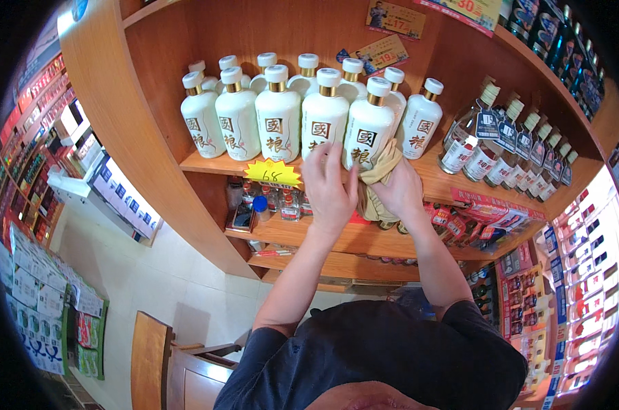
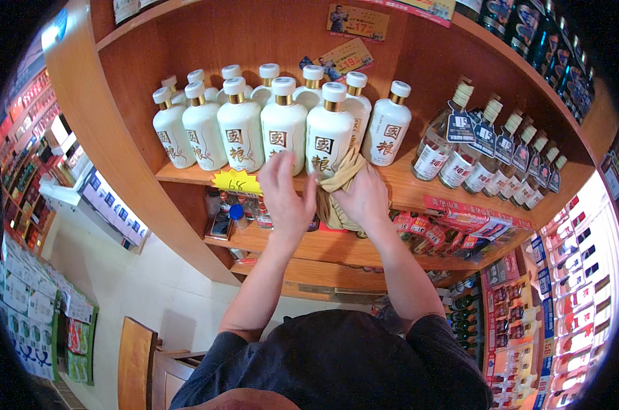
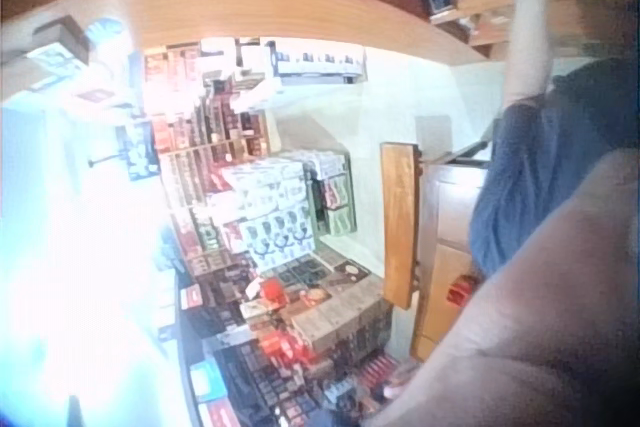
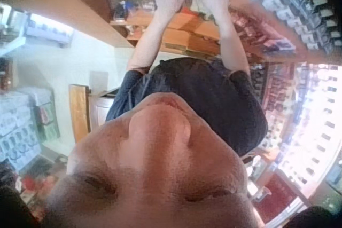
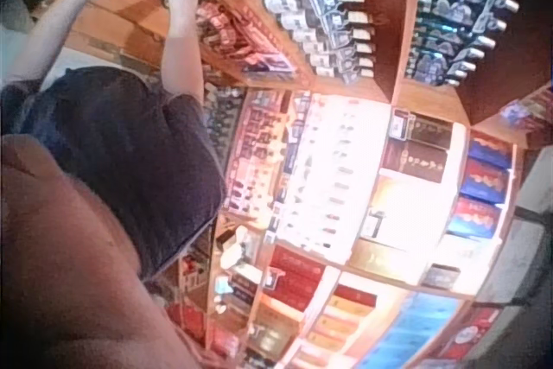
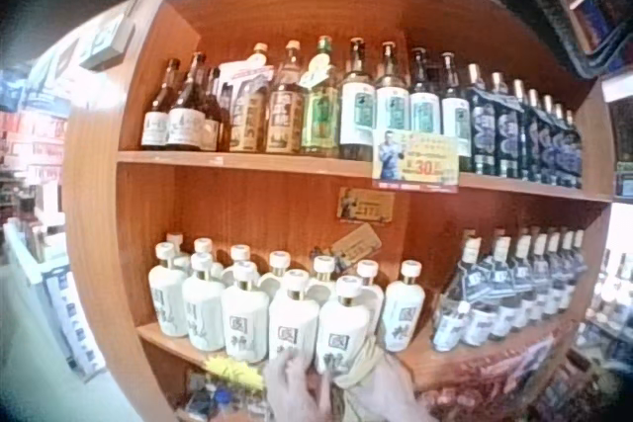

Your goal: The person wipes white bottles with a cloth and places them on a wooden shelf. The person handles each bottle individually, wiping the surface and then arranging the bottles in a row on the shelf.

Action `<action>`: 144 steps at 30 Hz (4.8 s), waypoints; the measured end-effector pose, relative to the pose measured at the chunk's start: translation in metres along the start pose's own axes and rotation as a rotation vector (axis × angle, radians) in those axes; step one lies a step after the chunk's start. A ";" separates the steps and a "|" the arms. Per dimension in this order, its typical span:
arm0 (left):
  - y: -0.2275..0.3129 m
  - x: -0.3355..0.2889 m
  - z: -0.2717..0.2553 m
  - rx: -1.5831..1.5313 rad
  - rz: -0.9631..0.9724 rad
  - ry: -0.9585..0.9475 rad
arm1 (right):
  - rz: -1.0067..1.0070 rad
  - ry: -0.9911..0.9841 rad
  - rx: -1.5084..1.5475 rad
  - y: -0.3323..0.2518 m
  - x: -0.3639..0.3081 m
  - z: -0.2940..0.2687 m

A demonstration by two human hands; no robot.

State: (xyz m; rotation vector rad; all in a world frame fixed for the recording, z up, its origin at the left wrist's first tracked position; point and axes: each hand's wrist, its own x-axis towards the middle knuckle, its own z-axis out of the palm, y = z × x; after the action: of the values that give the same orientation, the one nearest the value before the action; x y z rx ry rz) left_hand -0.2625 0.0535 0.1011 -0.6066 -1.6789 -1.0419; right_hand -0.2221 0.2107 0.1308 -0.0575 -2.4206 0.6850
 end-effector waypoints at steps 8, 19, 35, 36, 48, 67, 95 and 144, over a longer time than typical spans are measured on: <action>0.005 -0.022 0.021 -0.028 -0.041 -0.140 | -0.069 0.460 -0.092 0.061 0.022 -0.026; 0.007 -0.024 0.036 -0.016 -0.066 -0.067 | 0.182 0.122 -0.025 0.089 0.049 -0.016; 0.012 -0.033 0.037 -0.055 -0.054 -0.060 | 0.070 -0.096 -0.215 0.052 -0.018 -0.067; 0.014 -0.035 0.040 -0.078 -0.050 -0.041 | 0.027 -0.132 -0.284 0.053 -0.014 -0.067; 0.026 -0.029 0.049 0.016 -0.159 -0.042 | -0.309 -0.201 0.059 0.058 -0.053 -0.060; 0.065 -0.024 0.085 0.071 -0.149 -0.113 | -0.007 -0.037 0.478 0.106 0.014 -0.065; 0.011 0.045 0.022 0.344 -0.294 -0.030 | 0.064 -0.043 -0.140 0.054 0.010 -0.044; -0.037 0.058 -0.020 0.435 -0.311 0.036 | -0.075 0.007 0.046 0.057 0.003 -0.040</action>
State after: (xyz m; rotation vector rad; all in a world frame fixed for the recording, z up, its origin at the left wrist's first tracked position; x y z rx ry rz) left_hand -0.3022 0.0127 0.1440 -0.0443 -1.9295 -0.8503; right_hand -0.2080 0.2790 0.1318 0.0493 -2.3861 0.7053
